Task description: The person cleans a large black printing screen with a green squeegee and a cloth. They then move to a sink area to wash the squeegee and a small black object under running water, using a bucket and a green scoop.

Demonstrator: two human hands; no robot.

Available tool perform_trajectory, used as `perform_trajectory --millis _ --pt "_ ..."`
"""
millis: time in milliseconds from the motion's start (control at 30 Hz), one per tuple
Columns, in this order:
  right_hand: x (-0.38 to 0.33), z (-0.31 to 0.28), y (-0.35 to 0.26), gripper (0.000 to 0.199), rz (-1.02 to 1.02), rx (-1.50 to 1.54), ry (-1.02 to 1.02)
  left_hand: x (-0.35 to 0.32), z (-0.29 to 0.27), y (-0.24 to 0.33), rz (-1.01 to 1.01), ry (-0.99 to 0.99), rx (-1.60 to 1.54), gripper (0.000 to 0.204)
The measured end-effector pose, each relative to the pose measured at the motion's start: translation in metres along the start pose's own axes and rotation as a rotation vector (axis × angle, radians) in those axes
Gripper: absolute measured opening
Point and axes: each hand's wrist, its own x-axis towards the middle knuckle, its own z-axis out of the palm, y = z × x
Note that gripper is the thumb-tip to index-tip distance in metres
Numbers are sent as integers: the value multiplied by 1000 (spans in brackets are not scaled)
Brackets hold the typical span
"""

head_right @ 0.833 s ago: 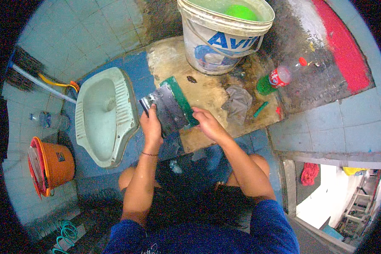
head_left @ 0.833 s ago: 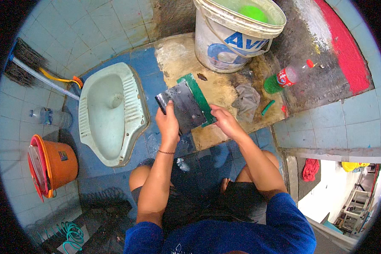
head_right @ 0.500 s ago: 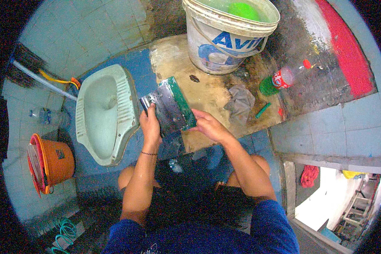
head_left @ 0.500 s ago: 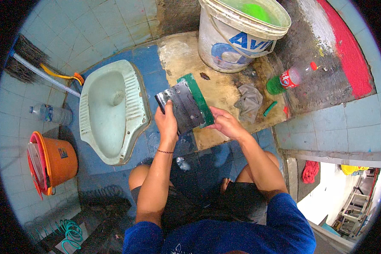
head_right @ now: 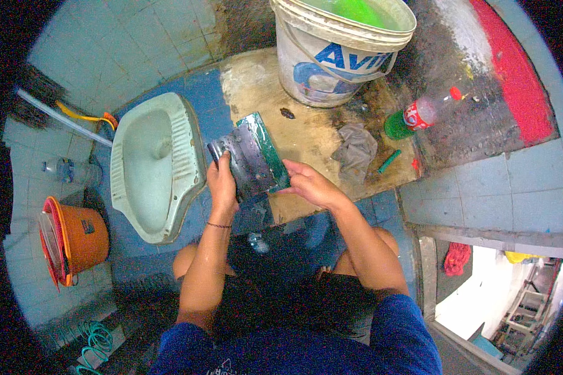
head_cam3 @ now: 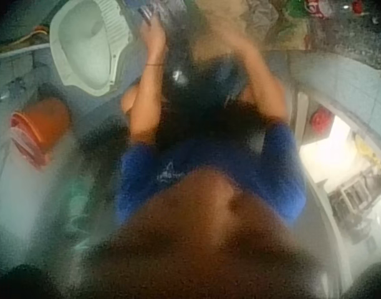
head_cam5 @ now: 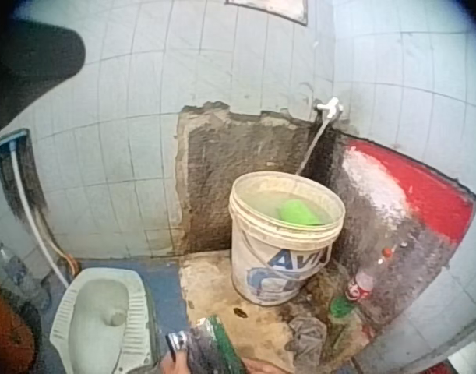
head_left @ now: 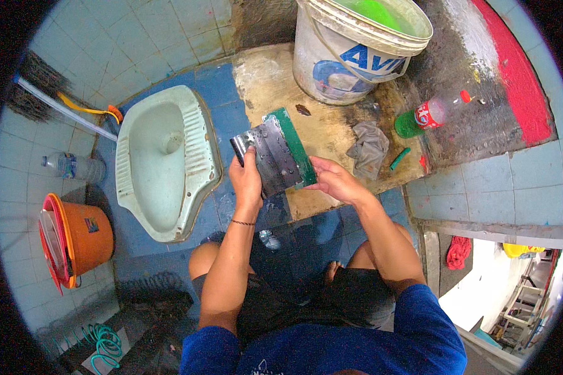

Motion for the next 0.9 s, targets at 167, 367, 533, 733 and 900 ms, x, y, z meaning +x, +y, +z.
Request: perform_trajectory --millis 167,367,533,733,900 --pt "-4 2 -8 56 -50 62 -122 5 -3 -6 -133 -109 -150 31" --pt "-11 15 -28 54 11 -239 20 7 -3 -13 -498 -365 -214 40" --pt "-12 24 -41 43 34 -142 127 -1 7 -19 -552 -445 -75 44" --pt "-3 21 -47 37 26 14 282 -7 15 -18 -596 -516 -135 42" --pt "0 26 -31 33 -67 -208 537 3 12 -14 -313 -358 -99 36"
